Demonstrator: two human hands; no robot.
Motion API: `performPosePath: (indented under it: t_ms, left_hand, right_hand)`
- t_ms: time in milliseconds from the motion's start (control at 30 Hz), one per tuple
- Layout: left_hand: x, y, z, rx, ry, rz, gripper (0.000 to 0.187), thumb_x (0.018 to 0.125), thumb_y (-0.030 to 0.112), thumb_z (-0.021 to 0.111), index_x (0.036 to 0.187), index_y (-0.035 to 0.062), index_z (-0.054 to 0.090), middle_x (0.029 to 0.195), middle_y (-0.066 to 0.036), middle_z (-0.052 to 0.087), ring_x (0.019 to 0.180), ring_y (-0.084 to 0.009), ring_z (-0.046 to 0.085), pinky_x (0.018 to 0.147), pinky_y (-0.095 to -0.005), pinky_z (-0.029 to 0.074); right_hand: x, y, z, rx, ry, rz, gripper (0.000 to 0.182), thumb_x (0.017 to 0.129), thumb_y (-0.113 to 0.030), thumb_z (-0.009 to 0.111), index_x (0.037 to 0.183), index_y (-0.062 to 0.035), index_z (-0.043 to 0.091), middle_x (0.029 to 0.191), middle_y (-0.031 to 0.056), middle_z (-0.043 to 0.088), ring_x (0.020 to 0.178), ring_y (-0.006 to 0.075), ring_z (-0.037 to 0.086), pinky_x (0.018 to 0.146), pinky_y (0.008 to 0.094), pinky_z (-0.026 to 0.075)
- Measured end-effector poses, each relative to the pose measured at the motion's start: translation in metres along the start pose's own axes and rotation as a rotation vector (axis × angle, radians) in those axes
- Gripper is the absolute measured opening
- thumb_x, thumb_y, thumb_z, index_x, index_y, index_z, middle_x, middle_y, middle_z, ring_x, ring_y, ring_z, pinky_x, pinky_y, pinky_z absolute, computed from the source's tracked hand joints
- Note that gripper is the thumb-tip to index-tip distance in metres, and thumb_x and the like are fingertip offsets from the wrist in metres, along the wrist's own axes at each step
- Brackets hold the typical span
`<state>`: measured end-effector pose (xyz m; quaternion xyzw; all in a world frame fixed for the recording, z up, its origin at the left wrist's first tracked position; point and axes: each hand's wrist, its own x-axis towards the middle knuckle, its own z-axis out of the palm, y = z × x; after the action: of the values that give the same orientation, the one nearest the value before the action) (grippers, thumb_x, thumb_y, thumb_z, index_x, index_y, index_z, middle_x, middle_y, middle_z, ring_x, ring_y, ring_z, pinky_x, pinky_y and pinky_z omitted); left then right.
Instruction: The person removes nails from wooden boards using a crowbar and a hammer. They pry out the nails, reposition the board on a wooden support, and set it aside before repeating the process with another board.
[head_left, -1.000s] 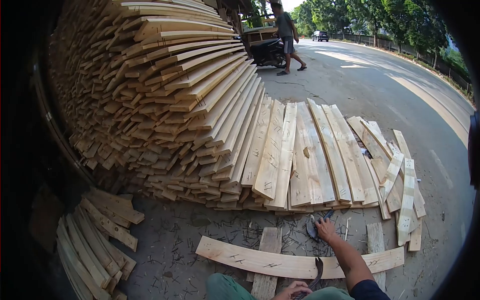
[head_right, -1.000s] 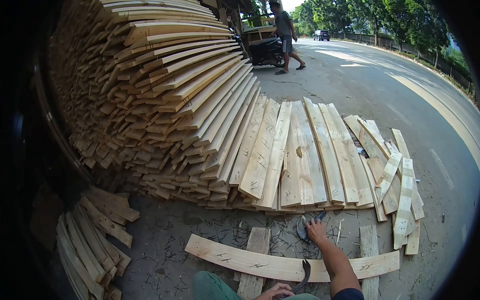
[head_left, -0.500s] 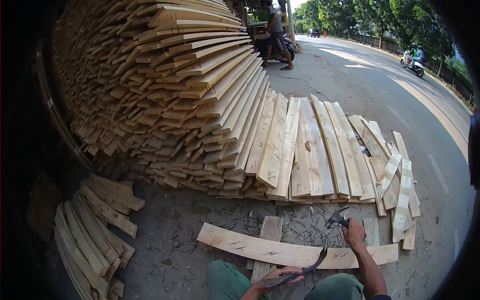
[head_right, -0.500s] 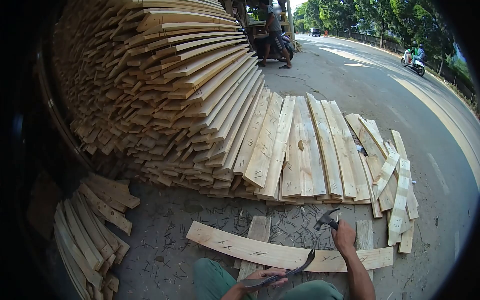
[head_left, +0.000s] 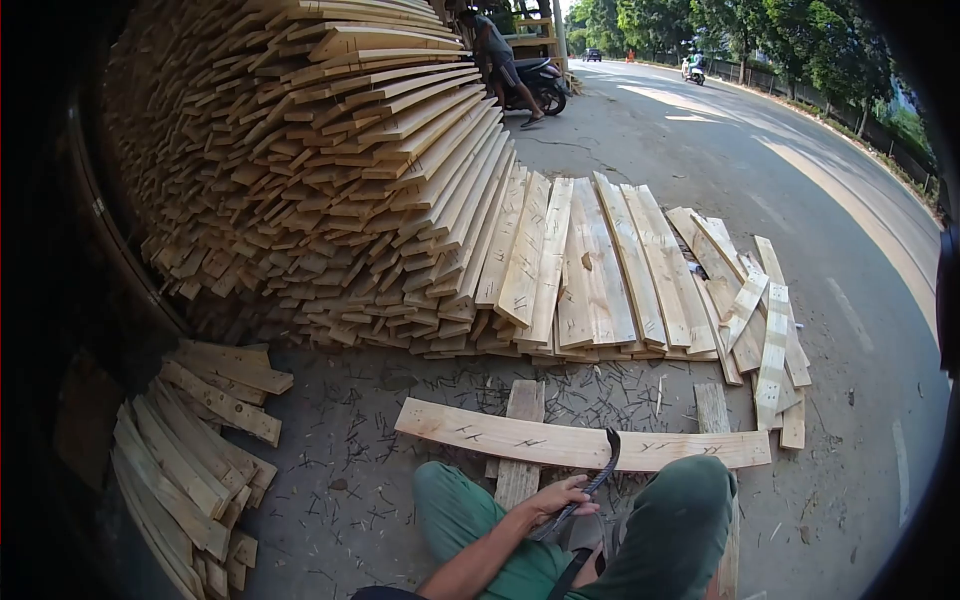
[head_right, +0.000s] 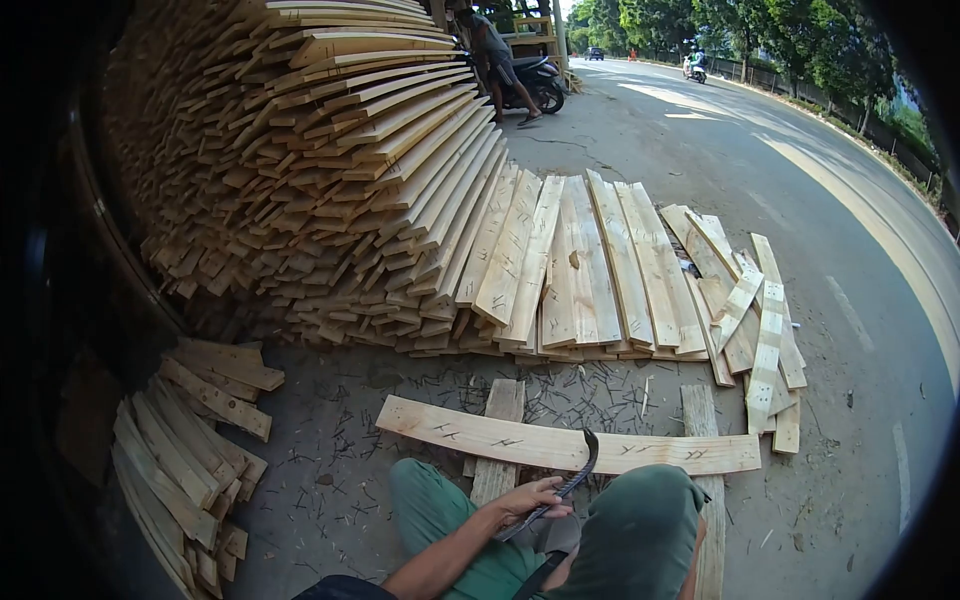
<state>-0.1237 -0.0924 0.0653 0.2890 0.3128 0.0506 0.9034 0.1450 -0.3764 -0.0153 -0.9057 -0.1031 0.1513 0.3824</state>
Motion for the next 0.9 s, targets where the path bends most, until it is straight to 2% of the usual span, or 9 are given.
performPosePath:
  t_ms: [33, 67, 133, 167, 333, 400, 533, 633, 900]
  left_hand:
    - [-0.001, -0.007, 0.01, 0.046, 0.054, -0.034, 0.04, 0.096, 0.007, 0.057, 0.134, 0.0005, 0.046, 0.119, -0.014, 0.06, 0.095, -0.0201, 0.068, 0.072, -0.0284, 0.061]
    - [0.008, -0.018, 0.006, 0.04, 0.053, -0.04, 0.04, 0.096, 0.007, 0.057, 0.134, 0.0005, 0.046, 0.119, -0.014, 0.06, 0.095, -0.0201, 0.068, 0.072, -0.0284, 0.061]
    - [0.037, -0.038, -0.012, 0.298, 0.132, -0.154, 0.027, 0.098, 0.016, 0.056, 0.122, 0.0045, 0.052, 0.101, -0.006, 0.064, 0.067, -0.0089, 0.06, 0.048, -0.0217, 0.05]
    - [0.028, -0.04, 0.008, 0.359, 0.245, -0.106, 0.02, 0.101, 0.025, 0.052, 0.111, 0.0086, 0.054, 0.082, 0.001, 0.058, 0.053, -0.0034, 0.043, 0.038, -0.0184, 0.033]
    - [-0.001, -0.019, 0.046, 0.23, 0.19, -0.018, 0.03, 0.104, 0.035, 0.042, 0.118, 0.0104, 0.051, 0.072, 0.003, 0.044, 0.05, -0.0041, 0.036, 0.038, -0.0184, 0.03]
    - [-0.018, -0.008, 0.062, 0.258, 0.203, 0.078, 0.029, 0.104, 0.037, 0.042, 0.118, 0.0122, 0.048, 0.071, 0.002, 0.044, 0.05, -0.0039, 0.035, 0.039, -0.0182, 0.03]
    - [-0.041, 0.0, 0.075, 0.146, 0.178, 0.156, 0.027, 0.104, 0.039, 0.043, 0.111, 0.013, 0.048, 0.07, 0.002, 0.044, 0.049, -0.004, 0.035, 0.038, -0.019, 0.029]
    - [-0.046, -0.006, 0.074, -0.044, 0.185, 0.216, 0.032, 0.103, 0.042, 0.044, 0.109, 0.0116, 0.05, 0.067, 0.002, 0.044, 0.047, -0.0054, 0.036, 0.038, -0.0205, 0.03]
    - [-0.023, -0.035, 0.06, -0.301, 0.32, 0.186, 0.035, 0.101, 0.043, 0.049, 0.107, 0.0091, 0.05, 0.066, 0.002, 0.042, 0.045, -0.0059, 0.036, 0.036, -0.0218, 0.029]
  right_hand:
    - [-0.008, 0.01, -0.005, 0.02, 0.003, 0.023, 0.038, 0.087, -0.024, 0.07, 0.112, -0.0007, 0.054, 0.076, 0.0187, 0.062, 0.069, 0.0325, 0.065, 0.061, 0.0437, 0.05]
    - [-0.017, 0.02, -0.01, 0.038, 0.008, 0.046, 0.038, 0.087, -0.024, 0.07, 0.112, -0.0007, 0.054, 0.076, 0.0185, 0.062, 0.069, 0.0322, 0.064, 0.061, 0.0434, 0.05]
    - [-0.032, 0.034, -0.018, 0.082, 0.015, 0.074, 0.038, 0.087, -0.024, 0.069, 0.113, -0.0009, 0.053, 0.075, 0.0182, 0.062, 0.068, 0.0317, 0.064, 0.06, 0.043, 0.05]
    - [-0.038, 0.041, -0.022, 0.099, 0.021, 0.086, 0.038, 0.088, -0.024, 0.069, 0.113, -0.0009, 0.053, 0.075, 0.018, 0.062, 0.068, 0.0314, 0.064, 0.06, 0.0427, 0.05]
    - [-0.066, 0.065, -0.04, 0.186, 0.047, 0.117, 0.038, 0.088, -0.024, 0.068, 0.114, -0.0012, 0.052, 0.075, 0.0171, 0.062, 0.066, 0.03, 0.064, 0.058, 0.0415, 0.05]
    - [-0.074, 0.069, -0.046, 0.221, 0.054, 0.114, 0.038, 0.089, -0.025, 0.068, 0.115, -0.0014, 0.052, 0.075, 0.0168, 0.061, 0.065, 0.0295, 0.063, 0.057, 0.0411, 0.05]
    - [-0.081, 0.059, -0.053, 0.288, 0.06, 0.104, 0.039, 0.089, -0.025, 0.068, 0.116, -0.0016, 0.051, 0.074, 0.0161, 0.061, 0.063, 0.0284, 0.063, 0.055, 0.0401, 0.049]
    - [-0.069, 0.034, -0.051, 0.349, 0.045, 0.085, 0.039, 0.09, -0.025, 0.067, 0.116, -0.0018, 0.051, 0.074, 0.0156, 0.061, 0.062, 0.0276, 0.063, 0.054, 0.0394, 0.049]
    - [-0.009, -0.073, -0.036, 0.481, -0.103, -0.002, 0.039, 0.091, -0.025, 0.066, 0.118, -0.0023, 0.049, 0.073, 0.0142, 0.06, 0.058, 0.0253, 0.062, 0.051, 0.0375, 0.049]
